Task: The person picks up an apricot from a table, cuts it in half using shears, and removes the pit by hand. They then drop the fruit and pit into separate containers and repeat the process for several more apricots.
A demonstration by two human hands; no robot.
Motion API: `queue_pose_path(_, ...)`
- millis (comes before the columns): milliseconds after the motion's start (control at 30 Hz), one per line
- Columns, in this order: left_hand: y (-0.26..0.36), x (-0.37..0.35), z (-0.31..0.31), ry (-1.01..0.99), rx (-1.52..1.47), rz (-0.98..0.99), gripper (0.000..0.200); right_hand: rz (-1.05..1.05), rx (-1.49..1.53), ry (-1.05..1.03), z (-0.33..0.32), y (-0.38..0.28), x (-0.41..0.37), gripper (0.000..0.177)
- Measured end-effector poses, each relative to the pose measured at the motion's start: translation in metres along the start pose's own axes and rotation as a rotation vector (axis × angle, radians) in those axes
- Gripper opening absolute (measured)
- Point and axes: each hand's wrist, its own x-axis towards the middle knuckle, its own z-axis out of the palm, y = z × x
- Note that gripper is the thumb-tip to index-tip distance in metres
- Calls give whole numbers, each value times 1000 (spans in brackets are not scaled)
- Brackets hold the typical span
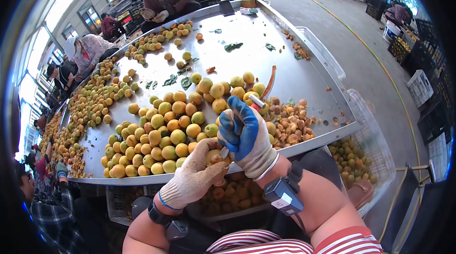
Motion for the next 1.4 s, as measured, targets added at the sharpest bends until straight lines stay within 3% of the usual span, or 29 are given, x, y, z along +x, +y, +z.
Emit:
queue_pose_path(133, -8, 4, -1, 37, 73, 29, 41, -27, -25, -47, -2, 4, 0, 42)
queue_pose_path(233, -8, 7, 1, 59, 174, 64, 40, -133, -146, 35, 6, 7, -6, 42)
queue_pose_path(333, -3, 9, 2, 82, 339, 60, 39, -190, -431, 76, 9, 9, -13, 38)
queue_pose_path(400, -9, 13, 2, 94, 441, 49, 38, -199, -353, 54, 10, 12, -14, 36)
queue_pose_path(467, -29, 23, 0, 63, 255, 202, 41, -225, -246, 28, 9, 16, -13, 32)
queue_pose_path(600, -31, 23, 4, 95, 226, 303, 41, -297, -390, 82, 16, 21, -22, 33)
queue_pose_path(700, -26, 23, 4, 111, 431, 317, 40, -297, -370, 64, 16, 21, -23, 30)
queue_pose_path(767, -10, 17, 12, 236, 597, 244, 38, -318, -377, 70, 14, 25, -20, 29)
queue_pose_path(933, -11, 21, 11, 251, 696, 294, 43, -373, -459, 126, 3, 32, -15, 25)
queue_pose_path(1000, -12, 22, 11, 246, 728, 285, 45, -431, -551, 128, 9, 34, -16, 24)
queue_pose_path(1067, -19, 27, 9, 289, 990, 269, 56, -486, -589, 121, 3, 41, -10, 24)
queue_pose_path(1167, -24, 34, 6, 271, 1020, 259, 57, -499, -756, 131, 7, 38, -11, 19)
queue_pose_path(1267, -35, 40, 0, 300, 1043, 374, 56, -708, -896, 150, 5, 45, -2, 11)
queue_pose_path(1367, -37, 45, -3, 278, 1110, 321, 57, -736, -1075, 143, 1, 43, 1, 9)
queue_pose_path(1400, -35, 48, -4, 281, 1046, 442, 57, -734, -1100, 113, -3, 43, 7, 15)
